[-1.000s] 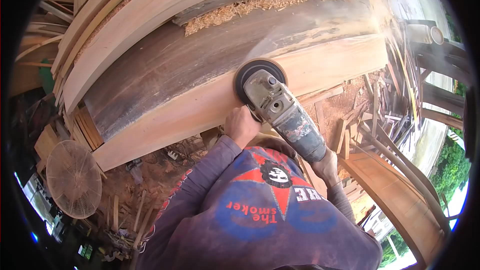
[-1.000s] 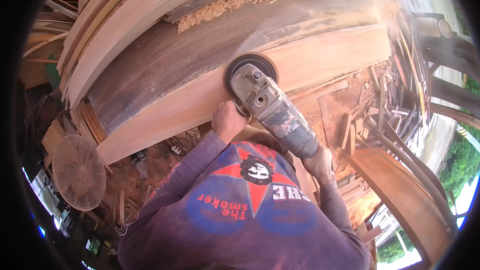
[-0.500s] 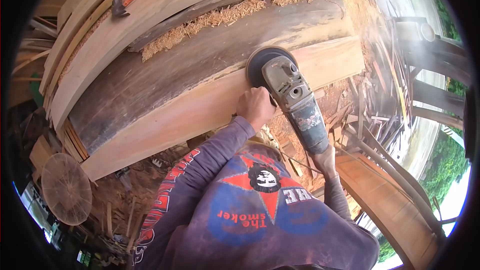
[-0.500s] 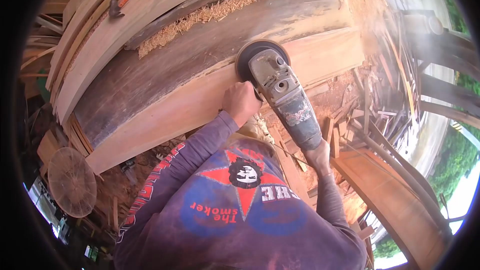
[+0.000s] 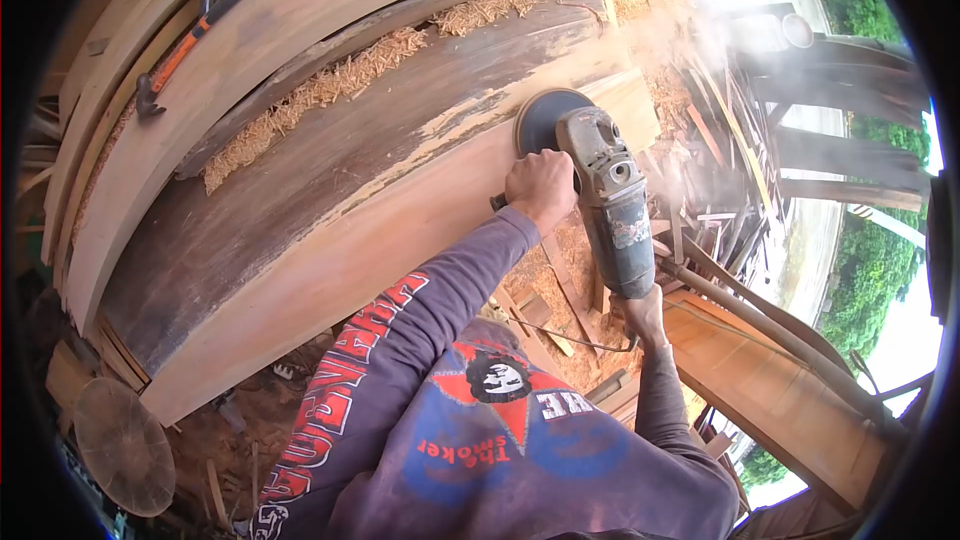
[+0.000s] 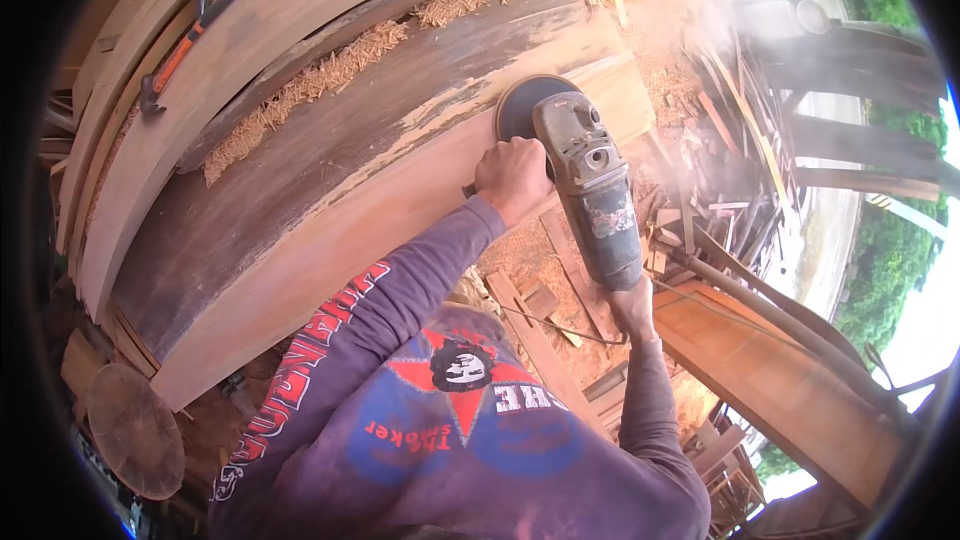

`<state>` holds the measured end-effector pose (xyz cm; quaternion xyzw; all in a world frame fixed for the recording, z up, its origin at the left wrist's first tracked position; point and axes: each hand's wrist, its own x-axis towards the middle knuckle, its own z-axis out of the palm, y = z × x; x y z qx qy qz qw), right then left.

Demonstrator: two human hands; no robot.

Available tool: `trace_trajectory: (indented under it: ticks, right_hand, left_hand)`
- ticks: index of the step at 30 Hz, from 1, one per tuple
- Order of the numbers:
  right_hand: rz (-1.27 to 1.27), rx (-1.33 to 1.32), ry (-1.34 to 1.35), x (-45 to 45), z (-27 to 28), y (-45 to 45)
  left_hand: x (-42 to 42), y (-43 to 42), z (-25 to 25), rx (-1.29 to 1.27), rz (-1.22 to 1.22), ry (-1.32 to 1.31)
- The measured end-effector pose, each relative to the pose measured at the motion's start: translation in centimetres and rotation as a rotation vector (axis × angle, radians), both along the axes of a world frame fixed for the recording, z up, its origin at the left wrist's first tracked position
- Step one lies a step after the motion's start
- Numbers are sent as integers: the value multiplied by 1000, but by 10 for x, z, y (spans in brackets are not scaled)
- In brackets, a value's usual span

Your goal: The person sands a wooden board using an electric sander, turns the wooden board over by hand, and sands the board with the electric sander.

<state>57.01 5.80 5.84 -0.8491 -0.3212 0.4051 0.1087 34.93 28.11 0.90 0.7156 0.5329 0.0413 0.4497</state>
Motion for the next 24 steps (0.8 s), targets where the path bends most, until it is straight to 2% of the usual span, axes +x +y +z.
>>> trace_trajectory:
  ticks: [2, 5, 7, 11, 13, 14, 19, 24]
  right_hand:
    - [-14, -87, -49, 15, 5, 8]
    - [-57, -73, -63, 46, -5, 10]
    - [-60, 53, -114, 65, -12, 10]
    - [8, -16, -94, 97, -7, 33]
    - [-18, 56, -80, 107, -10, 44]
    - [-58, 1, -85, 114, -11, 49]
    - [-158, 41, -62, 137, -19, 62]
    - [-245, 17, -35, 131, -17, 52]
  left_hand:
    - [27, 9, -3, 68, -23, -36]
    - [68, 26, -5, 93, -47, -72]
    - [94, 38, -8, 118, -73, -73]
    - [137, 59, -11, 140, -109, -79]
    - [151, 71, -14, 183, -103, -99]
    - [157, 78, -12, 183, -112, -72]
    - [200, 102, -16, 212, -111, -17]
    - [220, 98, -18, 241, -179, 3]
